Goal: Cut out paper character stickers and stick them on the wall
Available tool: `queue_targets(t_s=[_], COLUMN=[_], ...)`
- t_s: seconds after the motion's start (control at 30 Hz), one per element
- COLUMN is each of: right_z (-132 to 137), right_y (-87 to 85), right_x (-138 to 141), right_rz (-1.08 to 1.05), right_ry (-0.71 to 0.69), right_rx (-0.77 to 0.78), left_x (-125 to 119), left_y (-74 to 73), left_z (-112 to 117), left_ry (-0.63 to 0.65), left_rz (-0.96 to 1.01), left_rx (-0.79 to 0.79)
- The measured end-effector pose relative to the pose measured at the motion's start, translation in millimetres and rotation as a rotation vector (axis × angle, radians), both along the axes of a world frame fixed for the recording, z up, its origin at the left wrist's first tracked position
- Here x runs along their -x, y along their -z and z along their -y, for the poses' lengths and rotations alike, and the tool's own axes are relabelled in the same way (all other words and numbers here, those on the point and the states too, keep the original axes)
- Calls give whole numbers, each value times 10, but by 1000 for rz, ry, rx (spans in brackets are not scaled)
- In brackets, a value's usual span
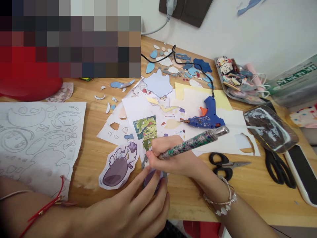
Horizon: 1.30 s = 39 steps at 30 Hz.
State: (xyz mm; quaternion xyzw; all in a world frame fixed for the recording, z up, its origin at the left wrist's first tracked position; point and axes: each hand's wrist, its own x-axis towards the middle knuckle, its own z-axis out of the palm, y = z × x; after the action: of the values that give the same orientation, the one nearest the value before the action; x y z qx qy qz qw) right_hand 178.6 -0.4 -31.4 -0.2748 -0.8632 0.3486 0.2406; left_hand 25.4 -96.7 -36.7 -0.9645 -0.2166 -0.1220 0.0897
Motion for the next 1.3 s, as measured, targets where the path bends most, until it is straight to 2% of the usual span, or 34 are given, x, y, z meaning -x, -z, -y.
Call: queue_targets(t_s=[0.27,0.53,0.77,1.3], right_z=[16,3,10,8], right_y=[-40,-41,-38,-53], right_x=[31,47,40,39], right_rz=[76,91,71,92], right_ry=[48,45,38,45], right_rx=[-97,-168,-144,-141], left_x=[40,7,32,31], left_y=[-72,-16,-88,-89], left_z=[-30,-15,-37,-30], left_ry=[39,6,41,18], left_rz=[-54,-4,-55,-67], left_rx=[-7,-5,-12,-33])
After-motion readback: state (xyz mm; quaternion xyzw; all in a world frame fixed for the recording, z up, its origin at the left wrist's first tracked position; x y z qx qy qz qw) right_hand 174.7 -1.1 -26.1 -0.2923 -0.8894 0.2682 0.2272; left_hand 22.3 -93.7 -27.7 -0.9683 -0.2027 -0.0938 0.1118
